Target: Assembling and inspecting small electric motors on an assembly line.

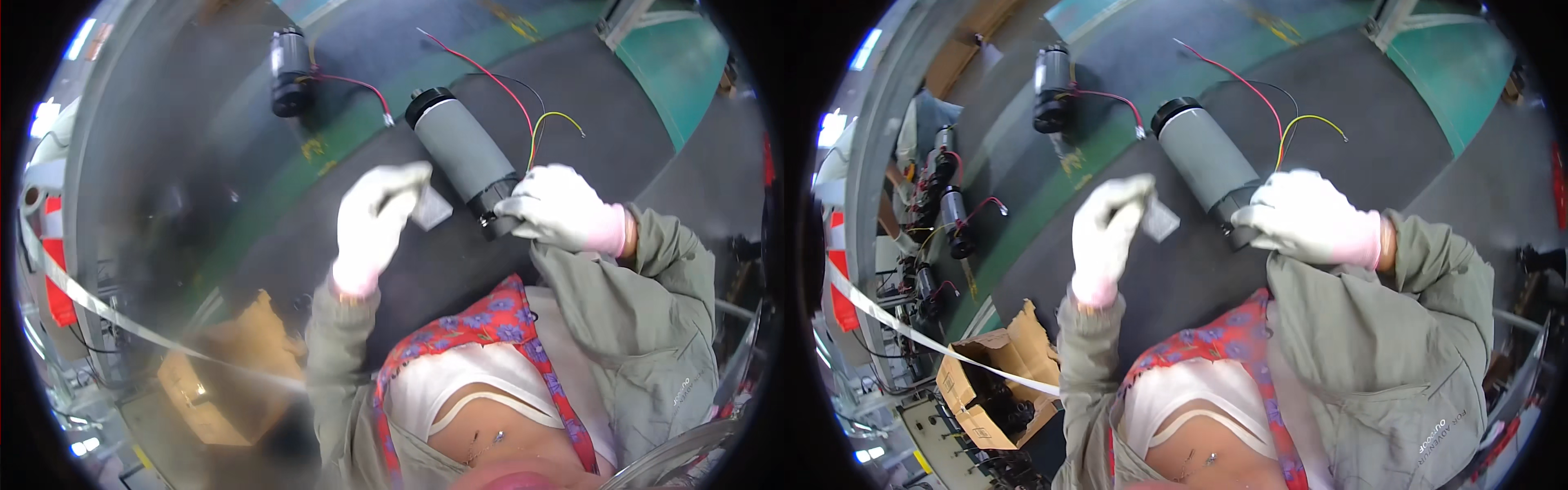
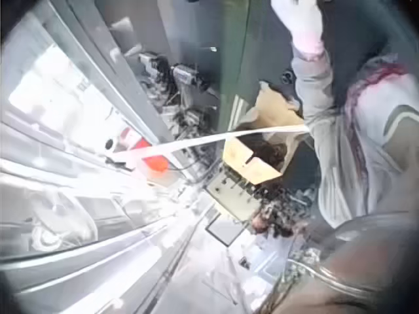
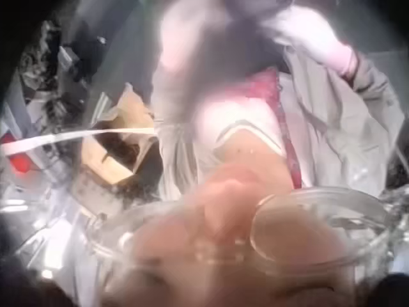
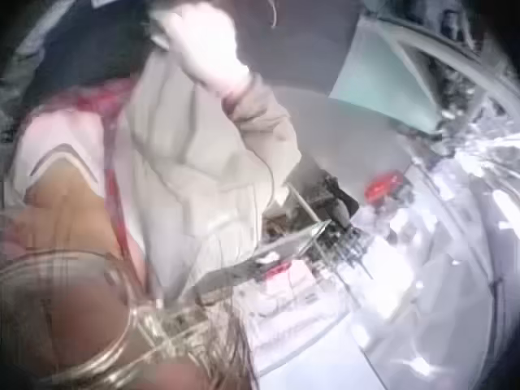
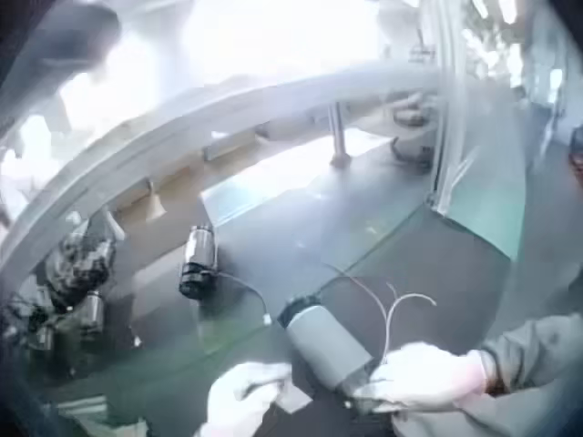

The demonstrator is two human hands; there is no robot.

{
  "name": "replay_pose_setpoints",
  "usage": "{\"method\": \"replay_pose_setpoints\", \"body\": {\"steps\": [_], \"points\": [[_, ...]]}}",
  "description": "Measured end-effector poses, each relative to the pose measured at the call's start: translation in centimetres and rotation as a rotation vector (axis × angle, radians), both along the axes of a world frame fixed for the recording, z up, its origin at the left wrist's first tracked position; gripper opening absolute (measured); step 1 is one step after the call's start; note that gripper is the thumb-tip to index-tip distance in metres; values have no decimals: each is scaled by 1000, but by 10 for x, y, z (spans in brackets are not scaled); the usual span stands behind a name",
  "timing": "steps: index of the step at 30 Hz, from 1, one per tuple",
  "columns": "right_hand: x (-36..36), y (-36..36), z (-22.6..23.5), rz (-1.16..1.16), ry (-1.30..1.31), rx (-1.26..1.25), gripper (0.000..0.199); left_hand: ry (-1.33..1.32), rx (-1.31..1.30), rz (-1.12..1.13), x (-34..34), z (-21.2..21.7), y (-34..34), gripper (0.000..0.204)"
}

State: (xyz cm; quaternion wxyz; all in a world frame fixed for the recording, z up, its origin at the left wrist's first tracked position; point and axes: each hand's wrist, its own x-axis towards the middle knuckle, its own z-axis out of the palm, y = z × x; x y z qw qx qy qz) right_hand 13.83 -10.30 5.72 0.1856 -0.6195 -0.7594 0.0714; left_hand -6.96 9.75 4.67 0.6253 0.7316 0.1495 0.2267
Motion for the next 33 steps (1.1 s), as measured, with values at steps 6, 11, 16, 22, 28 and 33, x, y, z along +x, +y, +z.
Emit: {"method": "replay_pose_setpoints", "body": {"steps": [6,11,16,22,28,33], "points": [[-23,-35,-51,-234,155,221,41,98,-331,-147,76,-26,-7,30],[-23,-42,-72,-294,227,312,46,188,-238,-127,89,-27,-13,34],[-14,-42,-74,-244,226,287,49,201,-215,-124,96,-29,-13,34],[-4,-41,-73,-238,239,306,50,195,71,-76,107,-28,-16,29],[3,-41,-81,-227,266,281,51,204,182,-52,111,-36,-17,31],[2,-48,-77,-214,269,288,49,128,968,-11,111,-25,-31,49]]}}
